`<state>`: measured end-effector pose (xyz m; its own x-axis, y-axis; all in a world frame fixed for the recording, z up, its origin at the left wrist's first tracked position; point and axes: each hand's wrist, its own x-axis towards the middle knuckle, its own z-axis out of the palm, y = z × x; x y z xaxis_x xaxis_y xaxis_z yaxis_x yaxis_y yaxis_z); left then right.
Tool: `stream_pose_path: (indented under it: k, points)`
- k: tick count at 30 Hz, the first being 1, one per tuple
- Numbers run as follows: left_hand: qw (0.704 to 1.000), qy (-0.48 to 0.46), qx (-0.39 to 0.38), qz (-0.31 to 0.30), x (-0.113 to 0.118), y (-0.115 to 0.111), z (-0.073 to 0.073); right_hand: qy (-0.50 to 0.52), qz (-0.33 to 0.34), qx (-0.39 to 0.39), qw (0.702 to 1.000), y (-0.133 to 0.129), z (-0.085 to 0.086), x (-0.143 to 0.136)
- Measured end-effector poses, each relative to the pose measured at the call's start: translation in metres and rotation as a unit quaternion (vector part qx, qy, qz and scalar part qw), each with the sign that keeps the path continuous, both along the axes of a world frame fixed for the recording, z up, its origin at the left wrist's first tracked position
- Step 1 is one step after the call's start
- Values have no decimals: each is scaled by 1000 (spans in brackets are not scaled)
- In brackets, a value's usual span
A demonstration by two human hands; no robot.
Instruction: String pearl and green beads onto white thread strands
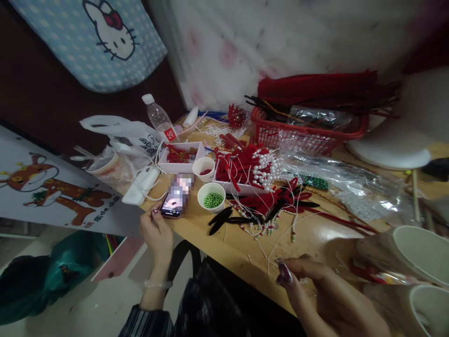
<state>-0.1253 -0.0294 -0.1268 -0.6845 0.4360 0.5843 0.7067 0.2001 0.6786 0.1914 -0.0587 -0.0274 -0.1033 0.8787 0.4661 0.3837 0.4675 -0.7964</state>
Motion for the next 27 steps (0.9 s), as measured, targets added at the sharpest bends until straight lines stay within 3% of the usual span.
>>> stream_pose_path:
  k: [6, 9, 11, 12, 15, 16, 18, 20, 22, 27]
  points:
    - [995, -39, 87, -39, 24, -10, 21, 13, 4, 3, 1000, -1, -3, -1]
    - [984, -101, 89, -115, 61, -23, 38, 17, 20, 1, 1000, 0, -3, -5]
    - [956, -213, 68, -190, 92, -30, 52, 23, 34, 3, 999, 0, -2, -9]
    - [900, -355, 62, -246, 107, -32, 58, 27, 43, 5, 999, 0, -2, -11]
    - [666, -664, 39, -337, 144, -34, 75, 40, 58, 8, 998, -2, -3, -14]
    - [609, -713, 27, -347, 152, -33, 79, 39, 58, 8, 997, -3, -4, -14]
    - [533, -766, 1, -358, 163, -32, 86, 32, 55, 8, 998, -4, -6, -13]
    - [485, -795, -17, -364, 170, -31, 89, 30, 42, -1, 999, -6, -8, -11]
    - [455, -815, -20, -357, 175, -32, 91, 39, 21, -16, 999, -8, -10, -10]
    - [433, -843, -28, -319, 181, -32, 94, 57, -6, -33, 998, -9, -10, -12]
